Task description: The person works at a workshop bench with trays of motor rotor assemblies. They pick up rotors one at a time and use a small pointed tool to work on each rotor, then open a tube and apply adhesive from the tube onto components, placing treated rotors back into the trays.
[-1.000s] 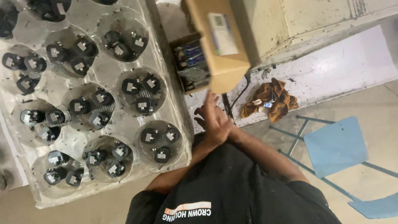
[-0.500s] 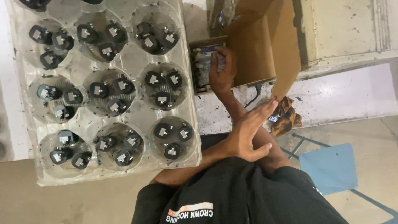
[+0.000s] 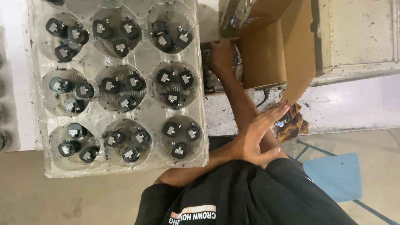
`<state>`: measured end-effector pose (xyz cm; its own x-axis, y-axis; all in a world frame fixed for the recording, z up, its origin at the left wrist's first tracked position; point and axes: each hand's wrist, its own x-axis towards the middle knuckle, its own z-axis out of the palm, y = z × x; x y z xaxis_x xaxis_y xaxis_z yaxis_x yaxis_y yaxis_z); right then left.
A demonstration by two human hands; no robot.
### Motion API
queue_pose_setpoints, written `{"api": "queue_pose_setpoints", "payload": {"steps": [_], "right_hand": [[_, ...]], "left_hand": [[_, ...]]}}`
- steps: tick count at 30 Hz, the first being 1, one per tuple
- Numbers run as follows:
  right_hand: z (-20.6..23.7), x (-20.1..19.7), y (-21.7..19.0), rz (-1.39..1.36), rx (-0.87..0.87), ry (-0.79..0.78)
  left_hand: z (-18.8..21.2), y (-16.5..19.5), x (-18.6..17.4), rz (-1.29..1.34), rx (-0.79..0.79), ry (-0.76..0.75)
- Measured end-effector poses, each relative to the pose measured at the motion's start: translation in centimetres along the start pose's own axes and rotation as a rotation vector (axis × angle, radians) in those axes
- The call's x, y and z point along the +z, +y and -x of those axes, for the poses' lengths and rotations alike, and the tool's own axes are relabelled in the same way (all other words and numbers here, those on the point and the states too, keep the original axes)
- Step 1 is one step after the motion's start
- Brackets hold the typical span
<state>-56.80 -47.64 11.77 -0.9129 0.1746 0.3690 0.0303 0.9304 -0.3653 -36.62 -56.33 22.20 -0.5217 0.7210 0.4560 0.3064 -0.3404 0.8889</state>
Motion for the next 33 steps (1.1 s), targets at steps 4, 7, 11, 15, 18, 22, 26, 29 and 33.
{"api": "queue_pose_setpoints", "payload": {"steps": [4, 7, 11, 15, 18, 22, 26, 29, 33], "right_hand": [[-0.6, 0.1, -0.1, 0.078, 0.014, -0.102], [-0.2, -0.4, 0.1, -0.021, 0.016, -0.044], [1.9, -3.0, -0.1, -0.346, 0.059, 0.145], [6.3, -6.8, -1.1, -0.743, 0.137, 0.301], [10.6, -10.4, -1.2, -0.696, 0.196, 0.179], [14.1, -12.7, -1.7, -0.664, 0.287, 0.039], [15.7, -14.3, -1.3, -0.589, 0.322, 0.006], [17.1, -15.7, -1.1, -0.661, 0.293, -0.171], [19.2, -16.9, -1.1, -0.669, 0.352, -0.261]], "left_hand": [[0.3, -0.3, 0.0, 0.011, -0.004, 0.044], [1.3, -0.8, -0.3, -0.104, -0.05, 0.14], [2.7, -2.2, -1.1, -0.308, -0.105, 0.462], [4.8, -3.6, -2.5, -0.503, -0.173, 0.649], [6.1, -4.8, -2.7, -0.671, -0.261, 0.64], [7.1, -6.9, -1.8, -0.187, -0.437, 0.628], [9.8, -7.3, -1.7, -0.08, -0.47, 0.456], [11.0, -7.0, -1.9, -0.05, -0.474, 0.373], [10.8, -7.0, -1.5, 0.083, -0.644, 0.352]]}}
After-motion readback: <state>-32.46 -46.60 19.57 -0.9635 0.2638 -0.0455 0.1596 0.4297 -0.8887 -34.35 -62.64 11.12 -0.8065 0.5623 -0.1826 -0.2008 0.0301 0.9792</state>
